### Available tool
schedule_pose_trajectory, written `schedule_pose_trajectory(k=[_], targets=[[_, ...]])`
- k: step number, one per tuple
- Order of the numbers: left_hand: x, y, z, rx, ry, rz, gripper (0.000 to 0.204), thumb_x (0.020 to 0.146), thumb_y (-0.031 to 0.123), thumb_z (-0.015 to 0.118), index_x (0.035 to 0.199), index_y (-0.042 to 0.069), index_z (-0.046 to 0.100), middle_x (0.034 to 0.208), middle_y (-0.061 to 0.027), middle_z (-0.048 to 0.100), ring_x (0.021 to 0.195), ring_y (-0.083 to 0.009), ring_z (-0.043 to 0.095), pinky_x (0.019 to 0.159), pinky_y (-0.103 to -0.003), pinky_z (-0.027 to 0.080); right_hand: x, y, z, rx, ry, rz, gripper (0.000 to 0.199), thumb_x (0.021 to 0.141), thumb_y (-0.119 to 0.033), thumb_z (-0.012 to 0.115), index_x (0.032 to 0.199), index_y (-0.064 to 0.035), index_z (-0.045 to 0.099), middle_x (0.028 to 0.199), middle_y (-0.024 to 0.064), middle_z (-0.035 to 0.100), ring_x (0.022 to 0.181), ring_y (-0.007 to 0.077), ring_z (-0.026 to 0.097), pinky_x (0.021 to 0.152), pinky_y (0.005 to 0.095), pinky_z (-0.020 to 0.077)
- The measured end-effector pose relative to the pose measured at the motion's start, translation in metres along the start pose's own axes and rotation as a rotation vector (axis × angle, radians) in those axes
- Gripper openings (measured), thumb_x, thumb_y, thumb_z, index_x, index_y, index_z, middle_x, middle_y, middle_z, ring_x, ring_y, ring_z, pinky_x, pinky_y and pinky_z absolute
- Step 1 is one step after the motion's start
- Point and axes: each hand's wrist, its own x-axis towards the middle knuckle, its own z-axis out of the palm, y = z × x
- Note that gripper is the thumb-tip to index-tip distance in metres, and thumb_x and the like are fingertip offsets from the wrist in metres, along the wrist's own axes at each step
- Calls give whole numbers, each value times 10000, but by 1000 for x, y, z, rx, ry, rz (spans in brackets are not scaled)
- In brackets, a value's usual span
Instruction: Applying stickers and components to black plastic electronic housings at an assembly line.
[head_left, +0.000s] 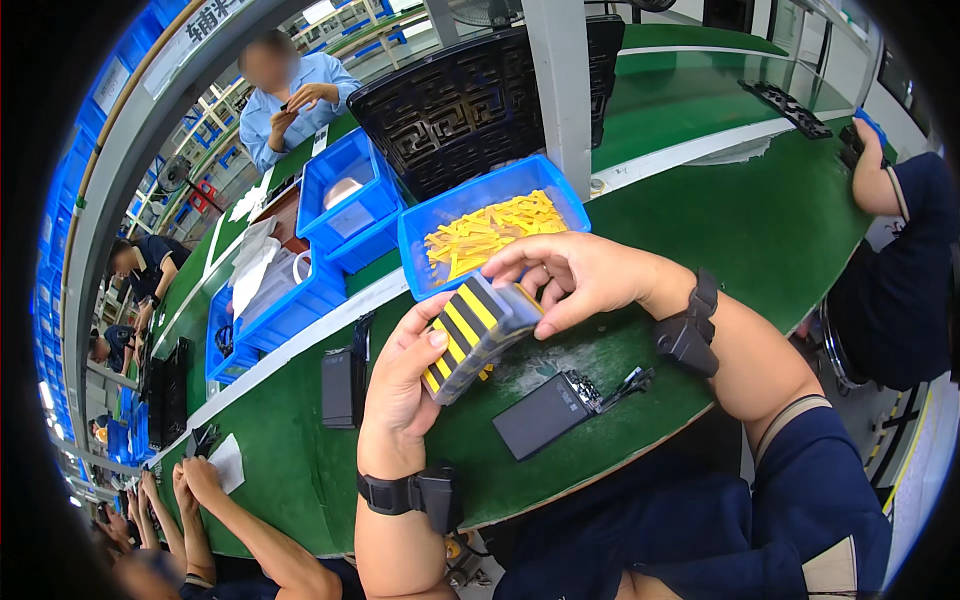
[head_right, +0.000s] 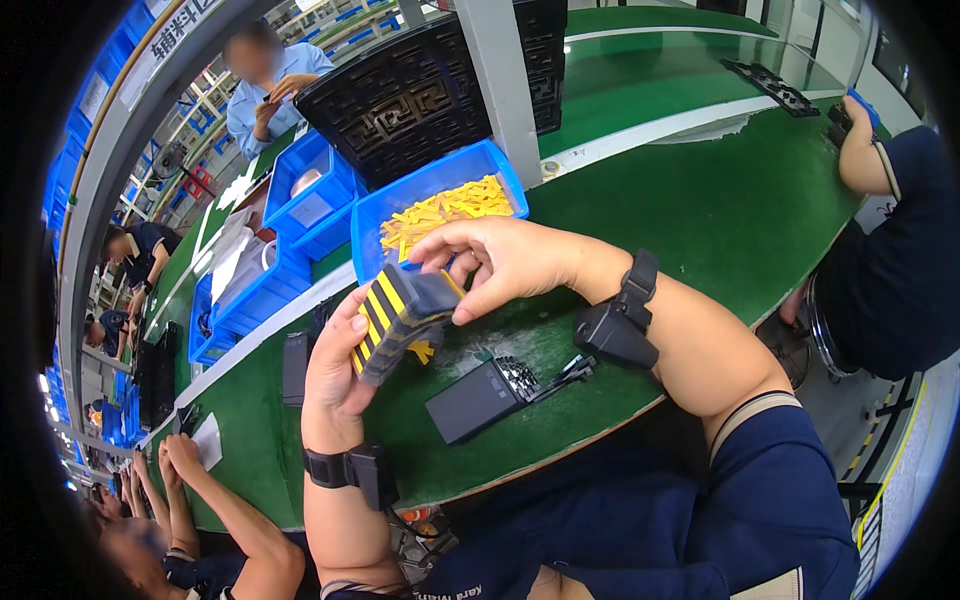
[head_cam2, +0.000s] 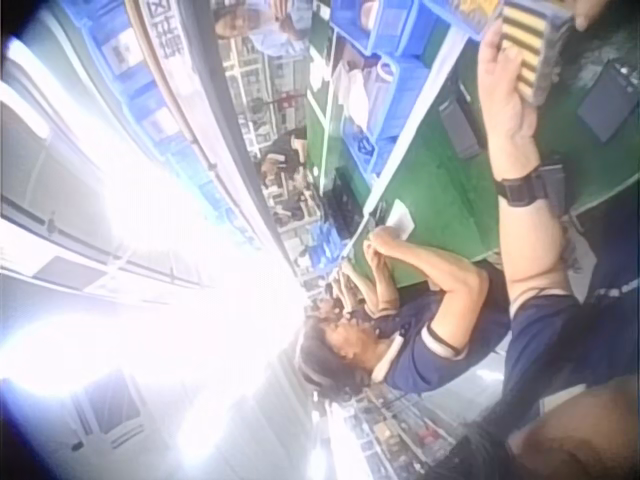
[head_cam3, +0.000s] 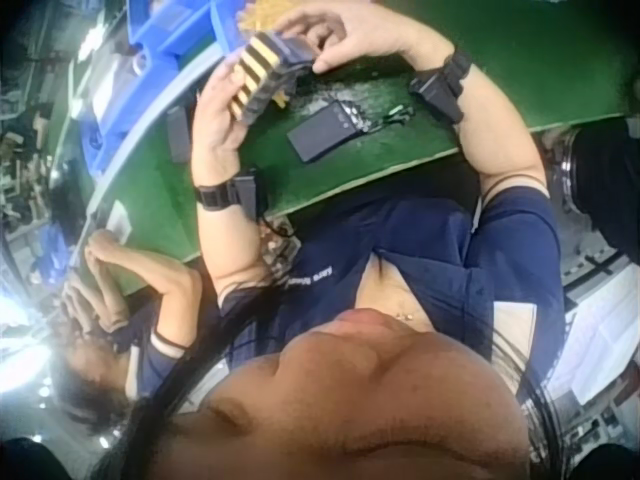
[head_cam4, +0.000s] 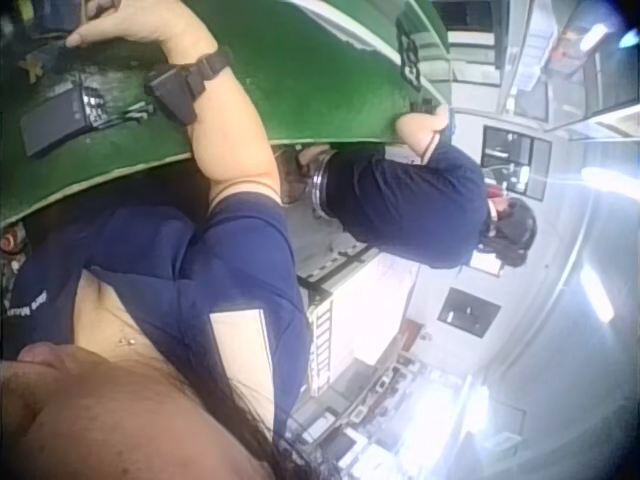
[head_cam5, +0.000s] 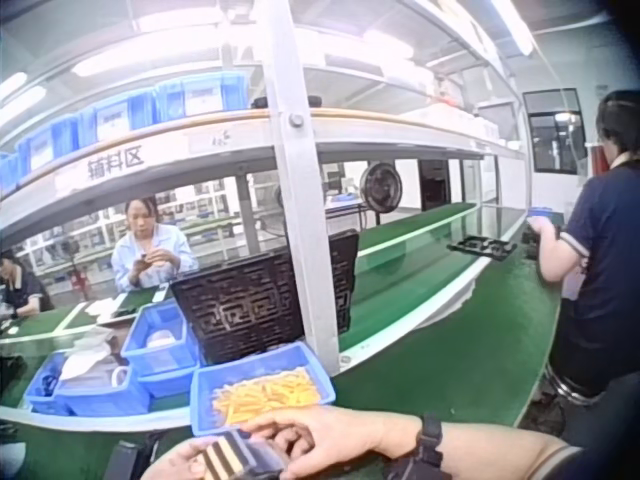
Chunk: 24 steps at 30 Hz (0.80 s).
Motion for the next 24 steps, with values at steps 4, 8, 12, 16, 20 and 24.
schedule_pose_trajectory(k=[4,8,12,16,20,24], targets=[[-1,3,1,-15,8,2,419,804,122,614,1176,-13,476,1089,-134,592,973,-205,599,857,-332,493,-2,-4,-4,-40,-3,71,562,691,56,715,1207,27,495,999,82,587,827,114,591,727,242,521],[-2,6,0,-53,11,7,411,804,111,610,1174,-12,480,1093,-135,592,981,-204,596,865,-335,488,-2,-1,-9,75,51,24,517,699,50,711,1178,36,515,944,82,601,792,118,601,721,243,521],[2,0,2,91,49,30,519,813,214,579,1234,-49,426,1075,-134,594,912,-188,605,818,-296,486,-3,1,-15,128,99,129,473,723,36,691,1165,31,524,932,80,601,774,124,614,706,246,525],[1,-1,2,96,57,44,482,811,165,583,1217,-52,438,1078,-132,597,935,-191,609,851,-308,481,-11,-16,-26,-235,145,215,380,740,49,640,1112,20,568,900,67,602,762,127,622,693,240,524],[-2,1,5,48,26,20,400,810,77,597,1172,-20,459,1079,-133,594,944,-189,613,834,-311,501,-31,-32,-64,-434,538,148,287,737,78,572,1020,39,600,815,72,613,705,126,613,652,242,519],[-3,-3,12,43,-6,-7,421,805,50,594,1190,-24,441,1060,-138,606,936,-173,613,827,-281,493,-32,6,-121,-470,827,260,225,753,53,575,975,33,606,780,55,615,692,111,596,618,237,496]])
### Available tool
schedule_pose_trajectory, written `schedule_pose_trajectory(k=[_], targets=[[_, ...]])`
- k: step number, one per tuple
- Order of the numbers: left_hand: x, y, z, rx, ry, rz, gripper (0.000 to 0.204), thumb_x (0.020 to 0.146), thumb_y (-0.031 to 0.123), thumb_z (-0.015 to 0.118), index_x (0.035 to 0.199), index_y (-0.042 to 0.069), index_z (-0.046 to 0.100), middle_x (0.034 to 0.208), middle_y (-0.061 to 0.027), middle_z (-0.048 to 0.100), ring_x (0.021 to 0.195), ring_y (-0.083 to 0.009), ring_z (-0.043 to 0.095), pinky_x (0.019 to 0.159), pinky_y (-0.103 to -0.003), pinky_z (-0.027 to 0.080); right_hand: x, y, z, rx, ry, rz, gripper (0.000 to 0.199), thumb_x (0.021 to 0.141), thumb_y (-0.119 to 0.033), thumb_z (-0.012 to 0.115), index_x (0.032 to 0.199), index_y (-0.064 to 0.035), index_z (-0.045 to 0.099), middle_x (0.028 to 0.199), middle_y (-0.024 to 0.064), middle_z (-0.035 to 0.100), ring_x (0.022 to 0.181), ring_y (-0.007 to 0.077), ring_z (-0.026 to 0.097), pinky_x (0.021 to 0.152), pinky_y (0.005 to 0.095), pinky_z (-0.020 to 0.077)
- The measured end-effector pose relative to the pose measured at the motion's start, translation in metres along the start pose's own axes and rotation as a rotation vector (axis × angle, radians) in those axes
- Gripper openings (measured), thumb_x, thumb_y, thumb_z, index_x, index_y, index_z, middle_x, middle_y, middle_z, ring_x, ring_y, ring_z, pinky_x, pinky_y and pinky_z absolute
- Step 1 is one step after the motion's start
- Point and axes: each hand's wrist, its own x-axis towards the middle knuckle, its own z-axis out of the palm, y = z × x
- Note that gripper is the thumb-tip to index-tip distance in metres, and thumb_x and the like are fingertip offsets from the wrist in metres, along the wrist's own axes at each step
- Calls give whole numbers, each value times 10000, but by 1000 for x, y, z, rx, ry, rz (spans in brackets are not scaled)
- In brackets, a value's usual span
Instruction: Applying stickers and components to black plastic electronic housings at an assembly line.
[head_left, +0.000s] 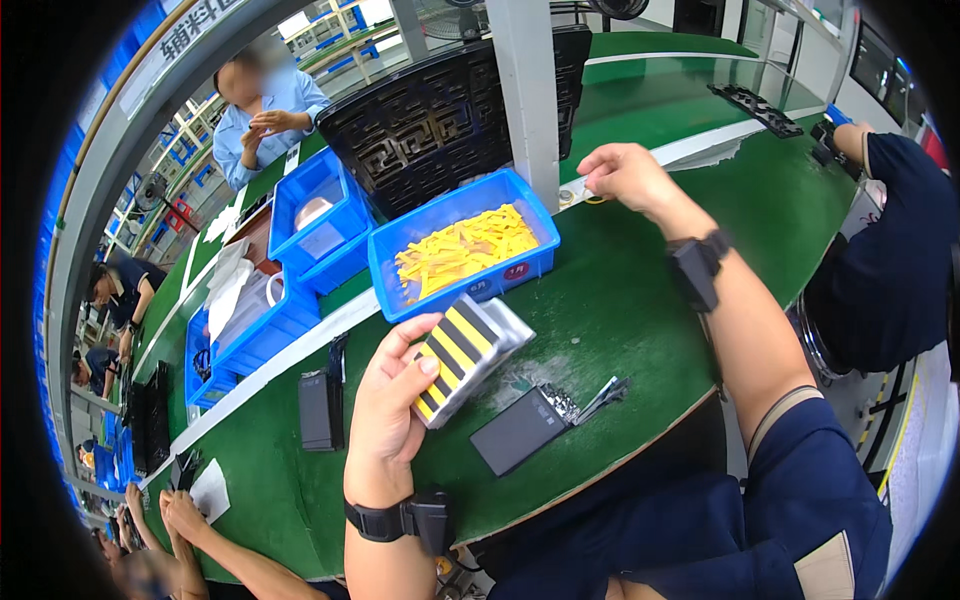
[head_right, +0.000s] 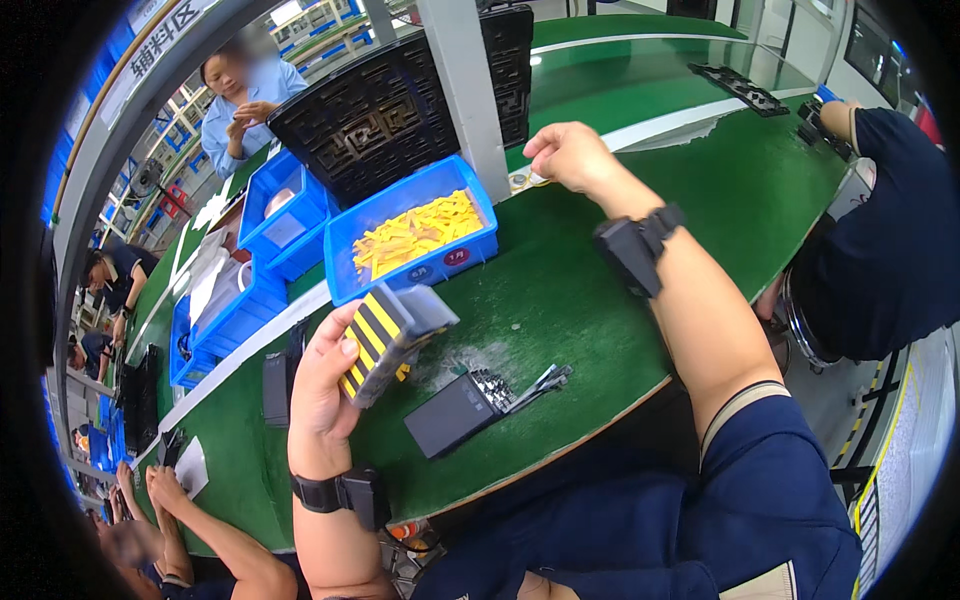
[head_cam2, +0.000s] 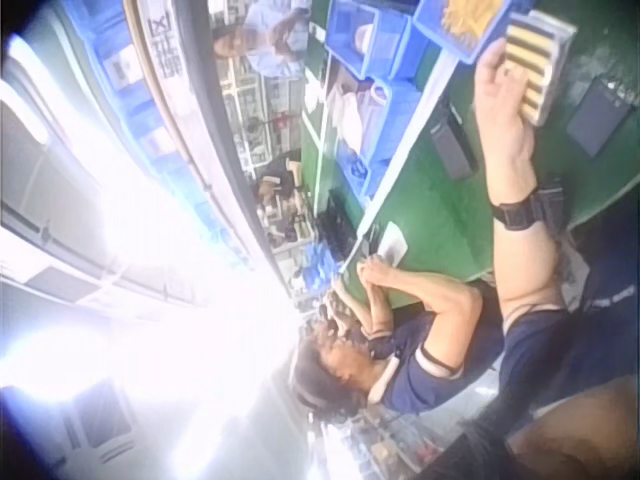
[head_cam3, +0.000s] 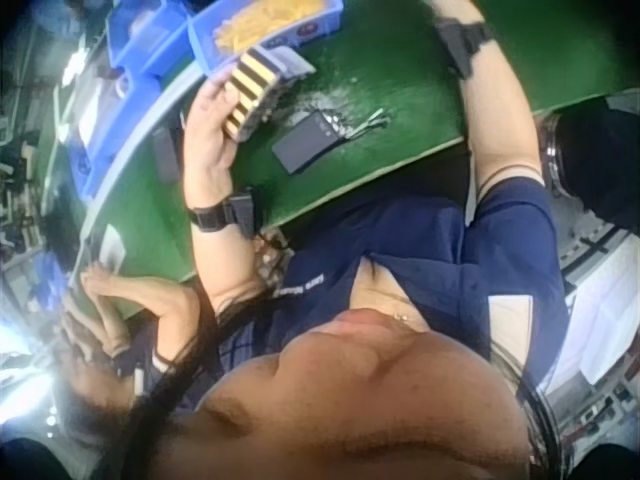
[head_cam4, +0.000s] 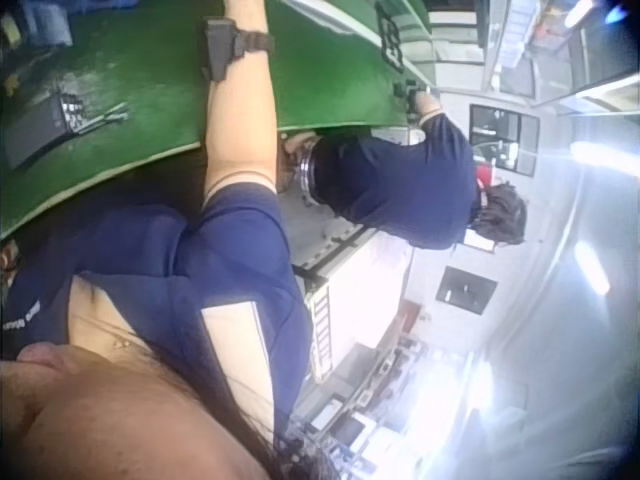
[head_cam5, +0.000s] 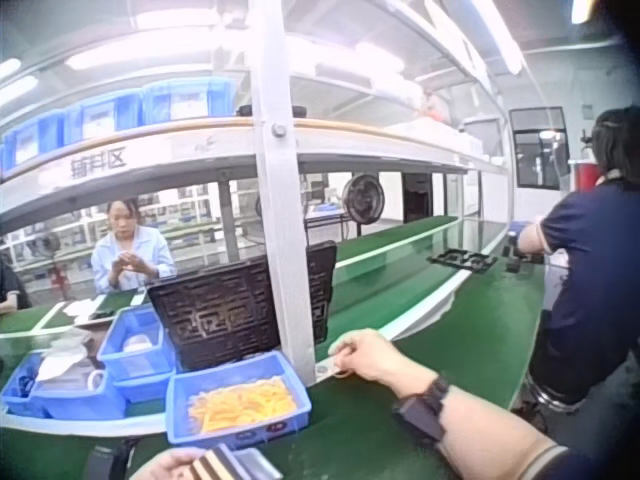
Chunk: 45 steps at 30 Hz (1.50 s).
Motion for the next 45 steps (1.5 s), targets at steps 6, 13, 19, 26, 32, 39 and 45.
schedule_pose_trajectory(k=[6,13,19,26,32,39,45], targets=[[-1,-5,10,26,3,-35,460,790,52,633,1204,-5,442,1050,-129,612,913,-158,610,814,-260,484,38,43,29,-59,135,-51,263,718,3,609,979,-7,635,808,89,657,727,162,627,658,286,504],[-9,-5,28,388,-4,61,502,778,28,657,1228,35,433,947,-53,592,824,-86,573,727,-219,463,32,48,24,-86,445,-182,277,736,-96,630,1000,-13,641,918,134,663,855,215,637,756,310,496],[-1,-16,20,1102,41,406,542,693,55,707,1190,42,492,947,-112,610,871,-202,609,770,-303,478,-51,-12,26,333,81,-153,137,804,-84,608,906,1,642,846,53,645,790,114,585,743,253,457],[7,-14,53,1298,-20,603,518,685,85,716,1161,48,516,963,-142,602,891,-270,599,788,-348,476,-124,-34,56,712,-174,-76,277,861,-164,578,1091,-11,581,1046,91,612,1008,153,560,877,284,421],[40,-29,77,1526,-202,700,502,718,121,706,1166,47,493,1005,-155,587,926,-312,575,820,-378,459,-111,-12,53,834,157,-62,207,846,-178,588,994,-33,601,923,44,610,899,112,552,828,251,409],[60,-44,63,1594,-261,401,526,719,139,713,1174,26,475,1047,-175,572,1009,-316,552,872,-382,443,-97,20,64,904,26,85,170,848,-168,573,960,-46,612,906,39,617,840,118,574,787,252,429],[56,-45,57,1507,-268,333,530,717,172,705,1160,-1,471,1103,-194,525,1054,-331,519,901,-382,426,-97,11,85,747,106,10,132,840,-115,565,929,-35,620,851,32,596,814,103,540,751,237,433]])
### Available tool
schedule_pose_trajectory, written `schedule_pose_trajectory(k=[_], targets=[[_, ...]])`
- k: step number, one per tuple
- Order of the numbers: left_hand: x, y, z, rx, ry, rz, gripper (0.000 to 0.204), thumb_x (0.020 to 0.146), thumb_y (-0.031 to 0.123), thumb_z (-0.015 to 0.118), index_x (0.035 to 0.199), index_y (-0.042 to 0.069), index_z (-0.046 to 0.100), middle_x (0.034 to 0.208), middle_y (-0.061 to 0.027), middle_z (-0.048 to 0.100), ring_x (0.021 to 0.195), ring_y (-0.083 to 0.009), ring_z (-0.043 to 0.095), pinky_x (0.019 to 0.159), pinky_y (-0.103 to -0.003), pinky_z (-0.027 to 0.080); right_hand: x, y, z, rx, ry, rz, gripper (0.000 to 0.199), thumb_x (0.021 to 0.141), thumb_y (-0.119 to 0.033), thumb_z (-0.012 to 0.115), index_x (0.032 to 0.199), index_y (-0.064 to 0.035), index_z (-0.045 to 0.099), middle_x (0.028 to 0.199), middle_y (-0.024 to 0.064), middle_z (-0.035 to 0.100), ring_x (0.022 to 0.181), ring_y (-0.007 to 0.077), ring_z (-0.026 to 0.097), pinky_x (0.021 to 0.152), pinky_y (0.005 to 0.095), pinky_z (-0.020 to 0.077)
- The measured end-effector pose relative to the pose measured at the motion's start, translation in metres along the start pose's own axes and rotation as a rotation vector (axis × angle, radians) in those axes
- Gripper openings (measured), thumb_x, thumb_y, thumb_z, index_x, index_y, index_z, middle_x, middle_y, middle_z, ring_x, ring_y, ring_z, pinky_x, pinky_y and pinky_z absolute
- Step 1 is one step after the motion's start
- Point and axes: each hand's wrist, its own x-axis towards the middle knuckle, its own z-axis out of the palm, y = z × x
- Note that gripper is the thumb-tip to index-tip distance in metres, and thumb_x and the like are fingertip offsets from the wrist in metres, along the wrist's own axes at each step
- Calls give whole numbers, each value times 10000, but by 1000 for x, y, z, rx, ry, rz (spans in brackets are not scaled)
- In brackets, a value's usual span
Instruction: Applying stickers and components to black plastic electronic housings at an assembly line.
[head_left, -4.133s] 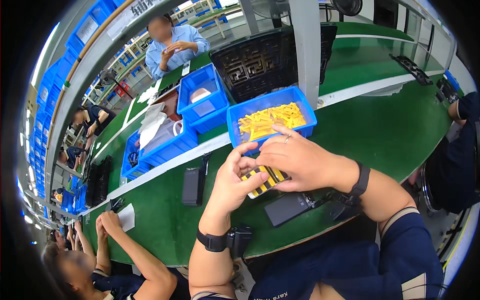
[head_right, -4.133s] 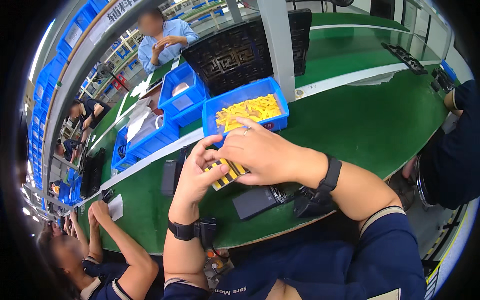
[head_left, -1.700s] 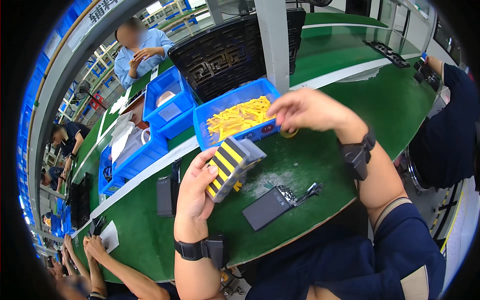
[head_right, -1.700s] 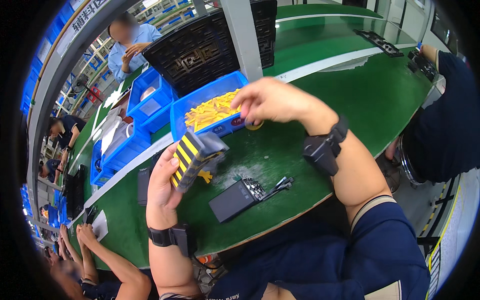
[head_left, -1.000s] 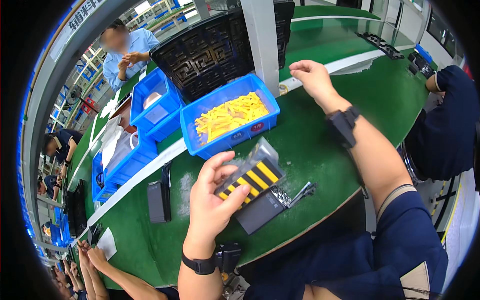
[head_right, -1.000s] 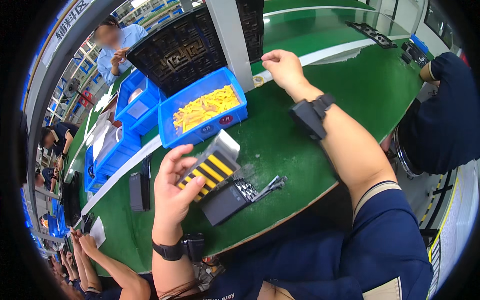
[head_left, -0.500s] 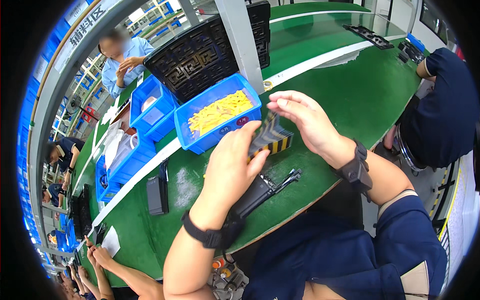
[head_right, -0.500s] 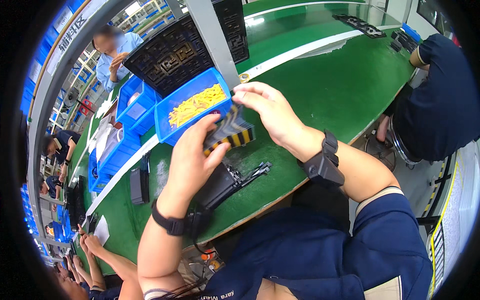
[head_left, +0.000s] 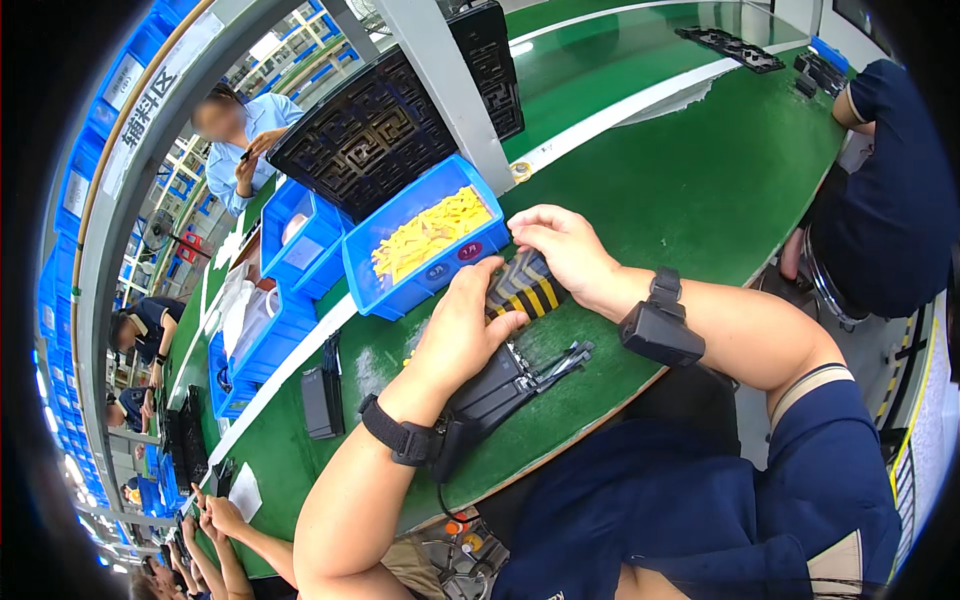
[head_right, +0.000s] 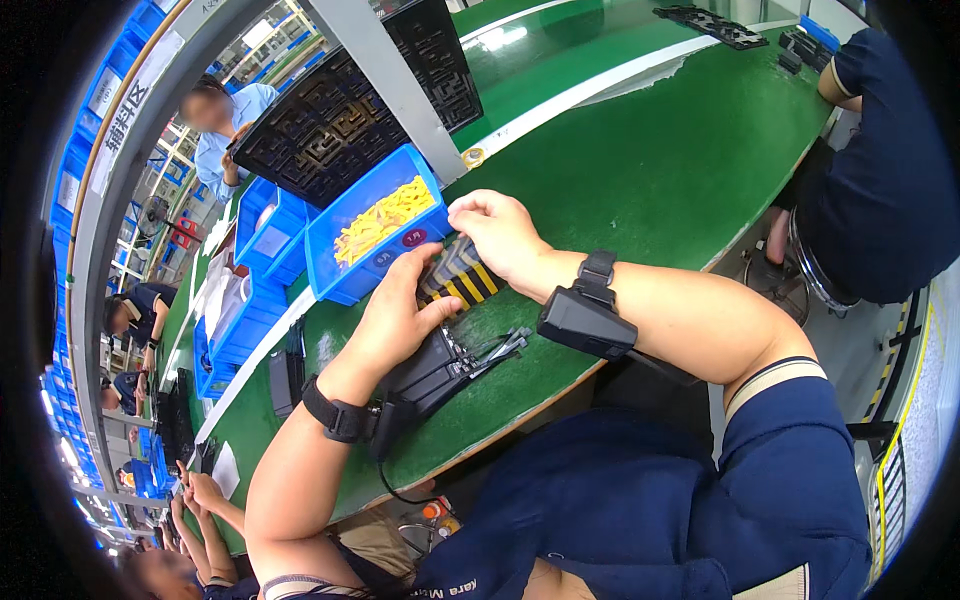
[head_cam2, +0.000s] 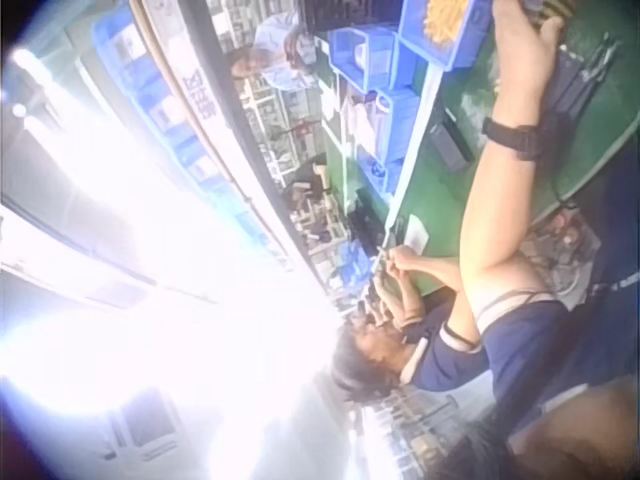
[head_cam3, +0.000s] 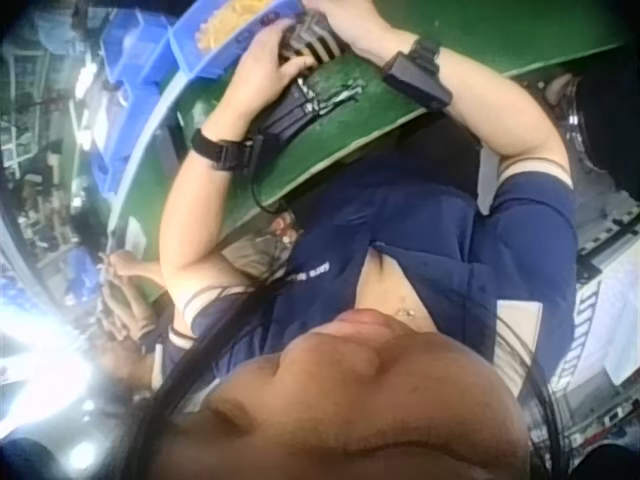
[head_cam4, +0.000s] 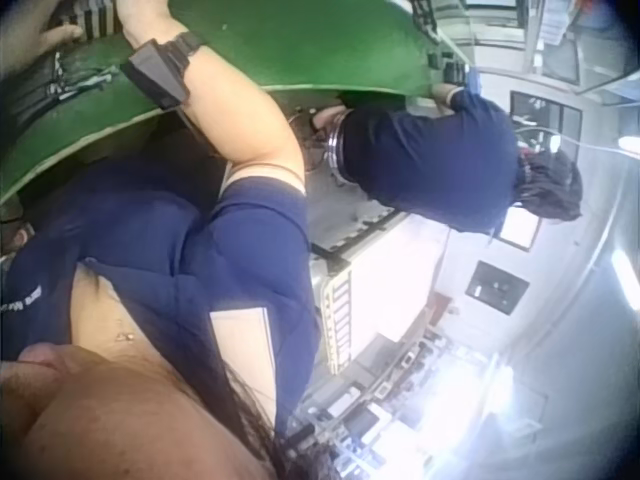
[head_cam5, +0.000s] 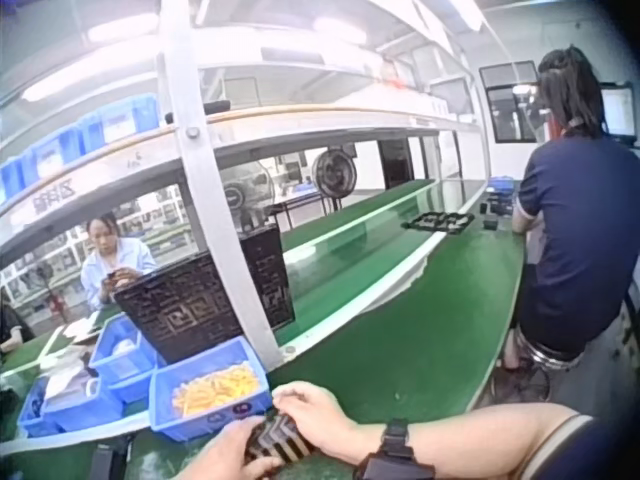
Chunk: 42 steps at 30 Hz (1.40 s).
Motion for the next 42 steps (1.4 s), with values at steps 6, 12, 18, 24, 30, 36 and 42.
schedule_pose_trajectory(k=[6,12,18,24,30,36,42], targets=[[2,5,3,-88,-13,-193,520,689,133,681,1146,-8,477,1084,-192,532,1056,-328,515,916,-381,415,-3,3,16,-40,12,57,146,850,-146,547,874,-29,631,800,38,591,774,107,536,730,238,434],[3,0,1,-19,-15,-138,496,672,111,679,1115,-14,496,1076,-193,543,1058,-334,511,924,-377,412,1,1,12,40,21,8,227,882,-204,507,887,-9,624,787,58,590,769,126,556,731,239,447],[-1,-3,6,-39,37,-159,472,685,148,682,1101,-2,517,1069,-178,564,1014,-317,547,902,-368,423,-7,2,16,-70,-59,39,264,900,-243,494,932,-12,617,832,58,593,795,123,558,760,243,444],[1,-5,8,-25,52,-111,464,691,141,683,1104,-2,526,1036,-193,585,957,-331,572,868,-376,442,-13,-3,13,-188,-158,-6,312,925,-265,472,1059,-5,582,921,59,599,889,123,544,830,263,432],[1,-8,-5,-119,119,-176,405,729,119,681,1093,4,545,977,-137,614,885,-228,600,800,-319,461,-14,-32,-7,44,79,-59,284,857,-273,571,1014,-35,581,926,47,598,861,130,544,794,276,432],[-10,11,-26,-1016,245,-282,379,803,68,648,1138,-25,497,996,-66,606,892,-117,581,801,-251,465,-39,-41,19,136,-214,157,394,811,-279,659,1095,-19,579,1028,57,602,960,132,531,819,307,428],[-23,21,-22,-1228,274,-342,433,806,85,668,1170,-35,468,1056,-86,586,953,-136,570,838,-267,463,-42,-48,30,164,-276,109,304,813,-223,666,1014,1,621,933,54,640,829,106,590,734,247,480]])
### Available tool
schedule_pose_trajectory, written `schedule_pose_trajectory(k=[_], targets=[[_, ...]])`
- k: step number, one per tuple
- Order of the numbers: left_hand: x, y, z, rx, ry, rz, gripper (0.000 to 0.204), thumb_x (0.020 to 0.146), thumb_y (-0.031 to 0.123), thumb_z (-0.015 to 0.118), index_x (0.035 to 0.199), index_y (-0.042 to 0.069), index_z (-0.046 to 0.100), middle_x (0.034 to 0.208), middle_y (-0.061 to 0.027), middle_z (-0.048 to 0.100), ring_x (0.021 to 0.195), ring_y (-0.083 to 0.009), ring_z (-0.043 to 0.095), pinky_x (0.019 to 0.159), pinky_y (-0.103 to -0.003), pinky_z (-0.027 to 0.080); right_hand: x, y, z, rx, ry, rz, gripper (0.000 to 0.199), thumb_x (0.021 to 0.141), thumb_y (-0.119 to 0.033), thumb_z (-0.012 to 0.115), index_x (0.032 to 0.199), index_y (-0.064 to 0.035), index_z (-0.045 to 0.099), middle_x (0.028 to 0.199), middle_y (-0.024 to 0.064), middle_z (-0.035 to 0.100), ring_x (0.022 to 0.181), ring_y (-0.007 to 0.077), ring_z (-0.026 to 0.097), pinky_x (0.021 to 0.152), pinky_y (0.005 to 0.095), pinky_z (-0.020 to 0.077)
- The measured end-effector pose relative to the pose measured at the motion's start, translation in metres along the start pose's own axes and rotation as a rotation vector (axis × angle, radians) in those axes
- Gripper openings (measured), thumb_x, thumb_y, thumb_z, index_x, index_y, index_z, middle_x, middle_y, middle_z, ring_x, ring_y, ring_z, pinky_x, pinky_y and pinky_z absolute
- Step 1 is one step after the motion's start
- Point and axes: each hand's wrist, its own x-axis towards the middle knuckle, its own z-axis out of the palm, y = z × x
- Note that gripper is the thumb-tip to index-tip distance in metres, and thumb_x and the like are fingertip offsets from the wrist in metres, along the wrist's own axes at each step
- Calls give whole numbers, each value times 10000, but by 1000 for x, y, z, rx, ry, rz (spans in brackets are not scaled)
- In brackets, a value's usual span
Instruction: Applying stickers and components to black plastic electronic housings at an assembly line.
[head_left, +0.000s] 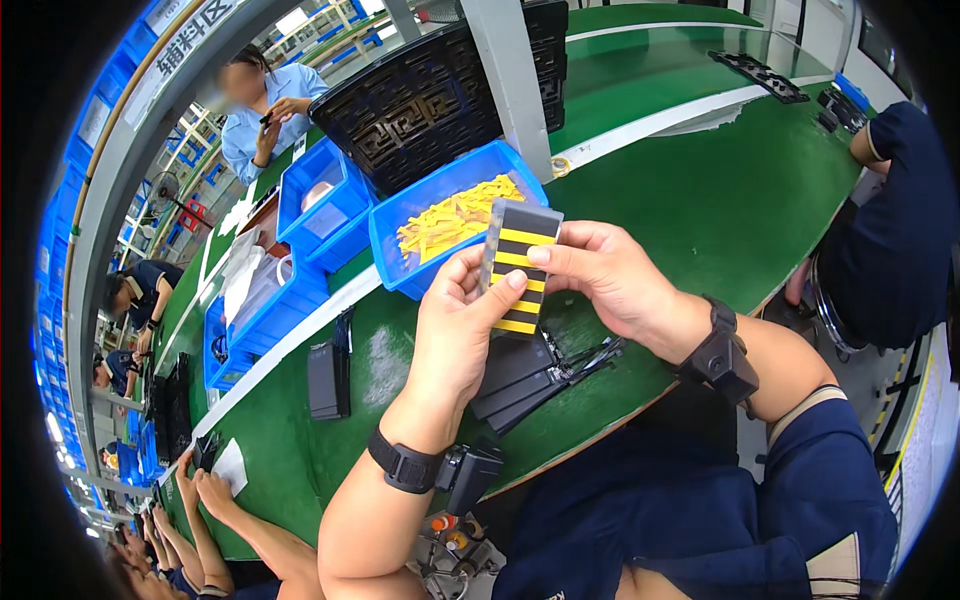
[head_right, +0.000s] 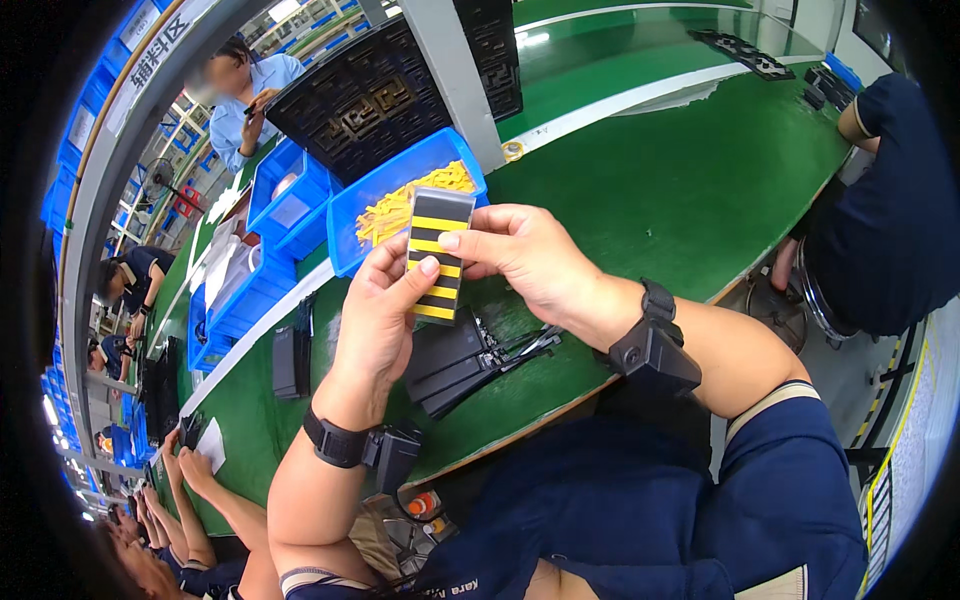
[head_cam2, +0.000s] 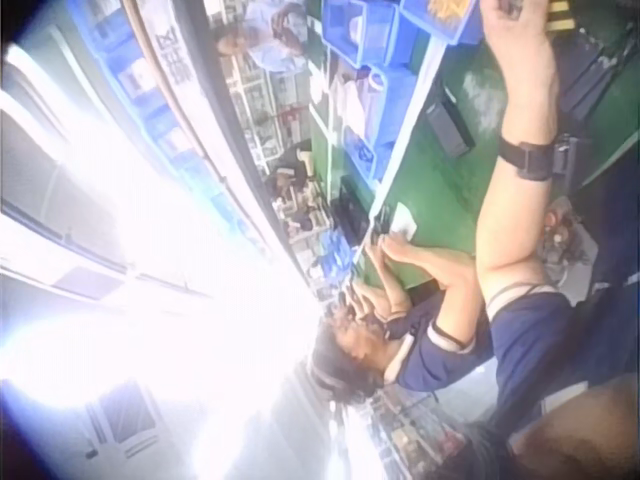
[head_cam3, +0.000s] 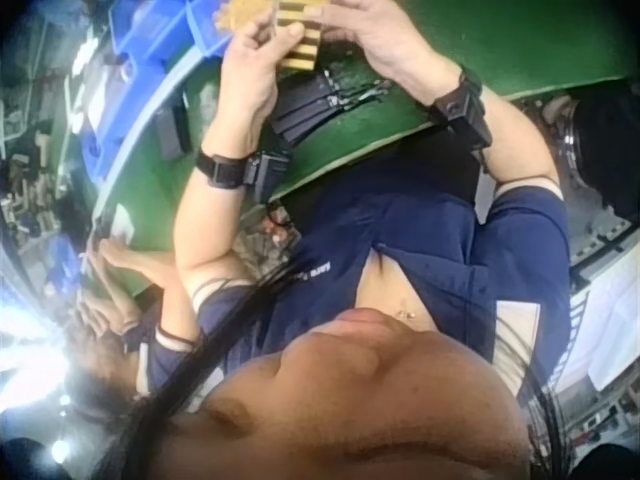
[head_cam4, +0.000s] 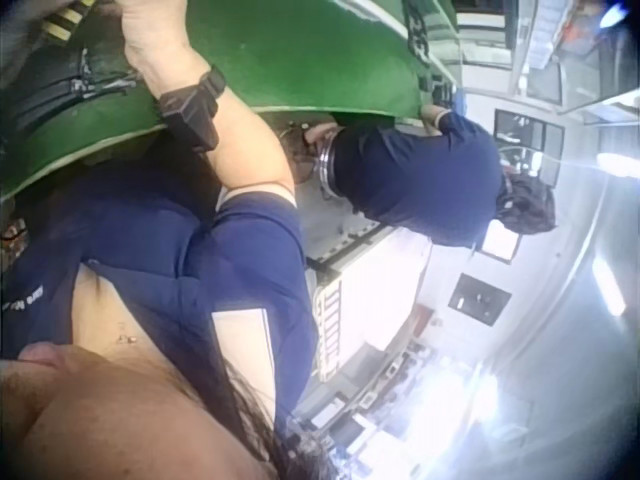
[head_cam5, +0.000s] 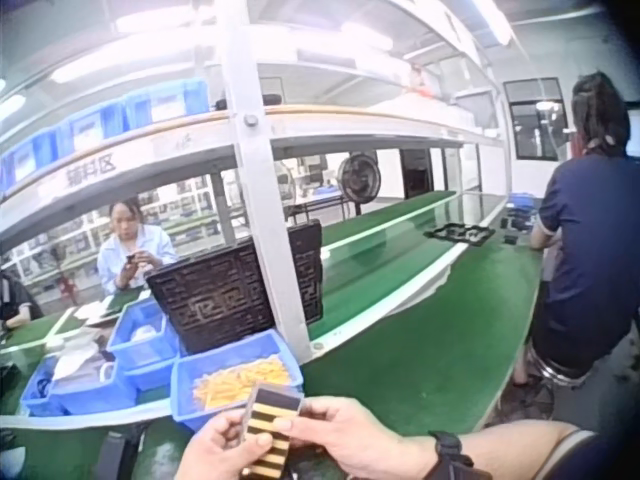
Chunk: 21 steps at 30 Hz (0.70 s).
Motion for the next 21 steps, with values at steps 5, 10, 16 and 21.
schedule_pose_trajectory(k=[5,10,16,21], targets=[[-11,-5,-14,729,-16,165,807,698,290,766,1278,-88,351,1115,-187,549,1049,-266,541,907,-355,437,21,-4,-34,-19,55,106,262,823,-222,643,968,-4,628,874,80,657,764,139,627,723,264,499],[-44,-5,-14,1313,-229,245,788,645,278,767,1258,-53,399,1009,-228,570,950,-365,558,831,-398,459,56,-31,-98,-230,221,129,265,839,-208,586,1011,-6,602,924,89,658,808,163,640,781,313,503],[-62,5,-7,1399,-259,219,721,641,273,766,1225,0,443,953,-197,589,837,-360,589,731,-391,490,101,-27,-117,-528,108,394,261,784,-257,649,949,-57,619,810,28,633,706,115,562,654,258,438],[-67,2,-7,1477,-286,286,786,609,221,784,1254,-23,408,920,-171,578,790,-338,589,699,-384,491,114,-21,-96,-722,93,379,238,779,-280,664,847,-55,633,736,14,598,658,102,528,596,245,415]])
